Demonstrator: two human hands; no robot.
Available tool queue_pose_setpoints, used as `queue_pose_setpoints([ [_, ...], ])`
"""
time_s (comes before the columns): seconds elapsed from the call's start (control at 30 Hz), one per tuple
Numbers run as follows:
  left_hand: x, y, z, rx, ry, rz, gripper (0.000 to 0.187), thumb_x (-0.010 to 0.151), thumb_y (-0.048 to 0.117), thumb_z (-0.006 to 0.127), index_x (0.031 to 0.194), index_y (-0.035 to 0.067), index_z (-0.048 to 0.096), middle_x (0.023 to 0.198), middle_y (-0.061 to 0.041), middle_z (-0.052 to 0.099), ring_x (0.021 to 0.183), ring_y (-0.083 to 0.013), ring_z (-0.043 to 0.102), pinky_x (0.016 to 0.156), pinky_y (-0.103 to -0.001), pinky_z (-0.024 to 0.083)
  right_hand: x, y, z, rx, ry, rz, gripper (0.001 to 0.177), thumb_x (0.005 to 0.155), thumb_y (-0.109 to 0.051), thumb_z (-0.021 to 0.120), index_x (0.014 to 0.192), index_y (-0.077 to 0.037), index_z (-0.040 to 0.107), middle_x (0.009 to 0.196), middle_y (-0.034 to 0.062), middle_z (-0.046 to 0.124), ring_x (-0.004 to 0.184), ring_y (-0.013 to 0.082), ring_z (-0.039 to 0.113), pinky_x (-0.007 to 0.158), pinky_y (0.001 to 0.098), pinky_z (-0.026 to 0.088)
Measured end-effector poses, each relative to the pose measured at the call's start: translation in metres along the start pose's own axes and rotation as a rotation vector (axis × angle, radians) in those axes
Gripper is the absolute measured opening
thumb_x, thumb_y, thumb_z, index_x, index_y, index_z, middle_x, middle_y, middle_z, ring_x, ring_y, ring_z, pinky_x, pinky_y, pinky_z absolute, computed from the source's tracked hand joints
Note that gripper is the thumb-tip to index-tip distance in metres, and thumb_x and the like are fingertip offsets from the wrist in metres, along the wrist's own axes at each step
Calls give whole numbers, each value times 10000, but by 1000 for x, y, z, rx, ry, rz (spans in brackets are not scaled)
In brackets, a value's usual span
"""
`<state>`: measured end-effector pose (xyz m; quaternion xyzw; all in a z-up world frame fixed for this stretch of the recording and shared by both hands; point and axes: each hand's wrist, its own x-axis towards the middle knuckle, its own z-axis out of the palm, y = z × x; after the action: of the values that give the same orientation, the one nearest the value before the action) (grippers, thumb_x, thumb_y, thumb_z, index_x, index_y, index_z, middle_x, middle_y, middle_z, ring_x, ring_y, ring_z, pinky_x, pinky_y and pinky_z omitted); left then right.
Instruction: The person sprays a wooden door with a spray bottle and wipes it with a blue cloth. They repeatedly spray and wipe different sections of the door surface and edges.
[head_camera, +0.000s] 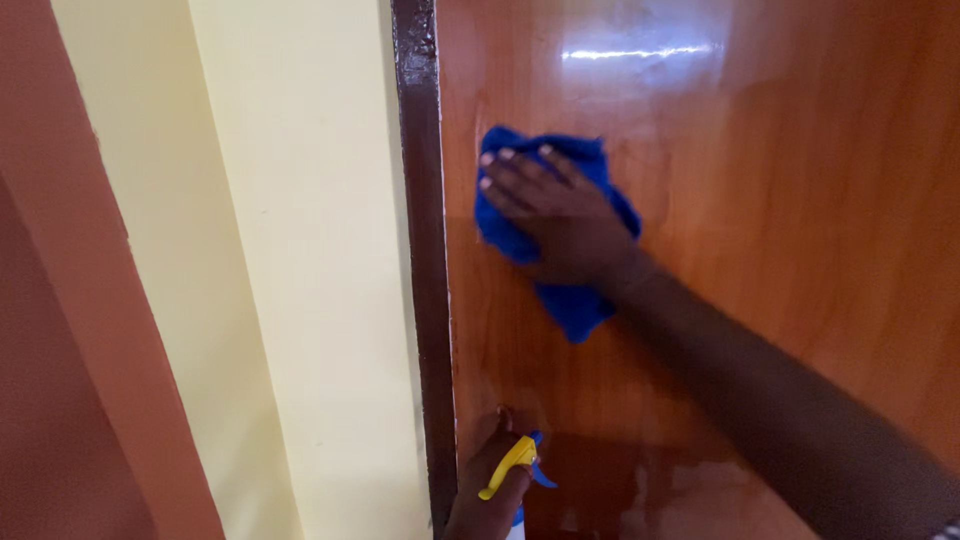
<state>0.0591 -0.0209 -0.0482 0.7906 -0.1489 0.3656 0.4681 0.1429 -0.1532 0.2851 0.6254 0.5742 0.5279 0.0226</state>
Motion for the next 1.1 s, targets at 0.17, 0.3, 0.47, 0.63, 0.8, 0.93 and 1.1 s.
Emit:
queue_pose_setpoints([
  [0.17, 0, -6, -3, -55, 26, -87, 316, 823, 99, 597, 1113, 36, 705, 1024, -140, 743, 1153, -294, 662, 1092, -402, 396, -10, 32, -28, -146, 5, 56, 954, 737, -417, 774, 1566, -99, 424, 1669, 126, 320, 1542, 289, 287, 1249, 538, 184],
  [0.3, 4, -10, -4, -183, 69, -235, 359, 825, 100, 594, 1162, 39, 703, 1031, -128, 752, 1109, -261, 678, 1036, -374, 439, -10, 35, -31, -138, 83, 65, 893, 767, -395, 765, 1541, -73, 456, 1653, 155, 356, 1526, 313, 323, 1235, 551, 217],
  [0.47, 11, -8, -31, -357, 177, -380, 414, 828, 101, 590, 1223, 43, 701, 1039, -112, 763, 1055, -221, 698, 967, -341, 493, -9, 31, -30, -151, 126, 74, 879, 751, -370, 762, 1522, -59, 479, 1639, 155, 385, 1517, 309, 350, 1233, 550, 243],
  [0.63, 43, 49, -74, -323, 231, -248, 411, 883, 123, 561, 1247, 24, 725, 1002, -111, 733, 924, -157, 651, 834, -301, 506, -8, 29, -28, -165, 134, 99, 879, 715, -350, 758, 1503, -59, 501, 1617, 150, 422, 1499, 300, 389, 1232, 538, 254],
  [0.8, 82, 126, -119, -352, 264, -120, 248, 913, 120, 531, 1086, 11, 672, 1021, -68, 791, 848, -112, 625, 769, -257, 503, -6, 23, -23, -168, 190, 126, 824, 772, -357, 749, 1497, -42, 514, 1608, 157, 449, 1487, 316, 414, 1232, 518, 274],
  [0.93, 96, 152, -135, -264, 317, -78, 171, 938, 104, 521, 999, 15, 654, 910, -65, 769, 771, -94, 615, 692, -262, 497, -4, 18, -19, -196, 207, 158, 807, 791, -361, 744, 1503, -57, 518, 1620, 149, 447, 1485, 312, 418, 1237, 516, 275],
  [1.1, 100, 163, -143, -147, 386, -85, 146, 953, 111, 540, 954, 24, 658, 807, -67, 728, 660, -76, 570, 582, -274, 467, -2, 16, -17, -219, 162, 203, 887, 711, -357, 747, 1506, -44, 509, 1622, 161, 428, 1485, 317, 406, 1225, 528, 268],
])
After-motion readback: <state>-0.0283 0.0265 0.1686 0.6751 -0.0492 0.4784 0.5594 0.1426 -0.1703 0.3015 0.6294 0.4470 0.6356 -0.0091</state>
